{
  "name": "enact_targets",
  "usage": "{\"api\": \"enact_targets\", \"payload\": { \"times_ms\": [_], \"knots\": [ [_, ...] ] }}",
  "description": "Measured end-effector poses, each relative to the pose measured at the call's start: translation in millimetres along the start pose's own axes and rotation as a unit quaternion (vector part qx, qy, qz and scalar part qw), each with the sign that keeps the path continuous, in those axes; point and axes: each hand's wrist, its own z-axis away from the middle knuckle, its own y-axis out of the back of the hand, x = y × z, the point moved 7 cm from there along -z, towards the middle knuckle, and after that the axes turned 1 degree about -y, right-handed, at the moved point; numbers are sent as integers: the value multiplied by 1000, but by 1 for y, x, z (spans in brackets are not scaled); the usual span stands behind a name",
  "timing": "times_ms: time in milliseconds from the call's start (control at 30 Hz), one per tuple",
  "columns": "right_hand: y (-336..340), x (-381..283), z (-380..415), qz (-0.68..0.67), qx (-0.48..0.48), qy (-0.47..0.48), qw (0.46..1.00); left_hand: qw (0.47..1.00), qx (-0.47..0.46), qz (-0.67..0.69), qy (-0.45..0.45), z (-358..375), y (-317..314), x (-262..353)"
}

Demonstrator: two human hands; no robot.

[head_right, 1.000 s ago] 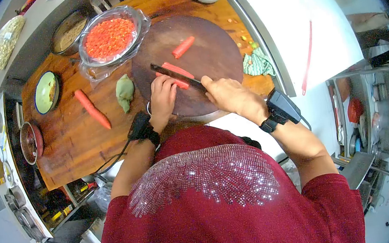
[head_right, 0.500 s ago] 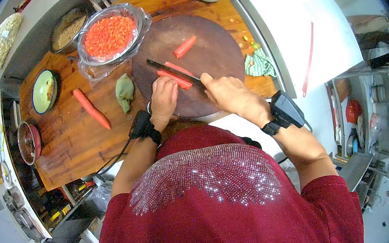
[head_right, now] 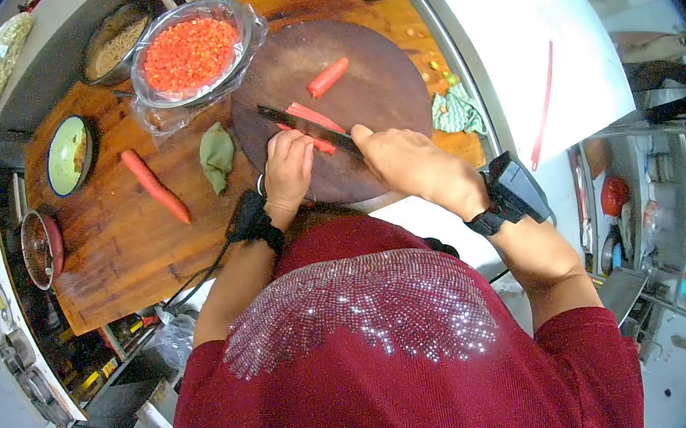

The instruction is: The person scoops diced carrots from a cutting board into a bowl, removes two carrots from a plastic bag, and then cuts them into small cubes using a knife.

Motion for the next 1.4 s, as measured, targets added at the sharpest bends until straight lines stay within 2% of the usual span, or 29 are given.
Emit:
{"api": "enact_targets", "payload": {
  "times_ms": [333,533,633,733,767,833,967,1033,1100,1167,1233,1400],
  "knots": [
    [1,-13,-8,98,-15,-7,995,1000,9,8,19,2,1,-4],
    [-5,-9,-14,67,26,33,997,1000,-4,7,27,2,0,-6],
    [-5,-17,-20,92,36,44,994,999,-6,11,34,2,0,-6],
    [-32,-9,-42,67,-11,-1,998,1000,-7,2,29,2,1,-3],
    [-41,-5,-42,68,-5,1,998,1000,-10,0,29,2,1,-3],
    [-39,-2,-41,18,68,35,997,1000,-8,-6,21,1,-2,-2],
    [-28,5,-41,2,86,49,995,999,-16,-15,27,-2,-6,-3],
    [-23,24,-39,17,78,-18,997,999,-34,-10,23,-3,-11,-4],
    [-8,28,-30,19,96,-7,995,997,-52,-44,43,-2,-15,-7],
    [-3,22,-23,13,56,14,998,996,-53,-53,39,-2,-16,-6],
    [-8,17,-16,7,70,31,997,996,-50,-66,39,-3,-13,-6],
    [-14,16,-5,48,38,3,998,995,-73,-69,30,-5,-18,-5]
  ]
}}
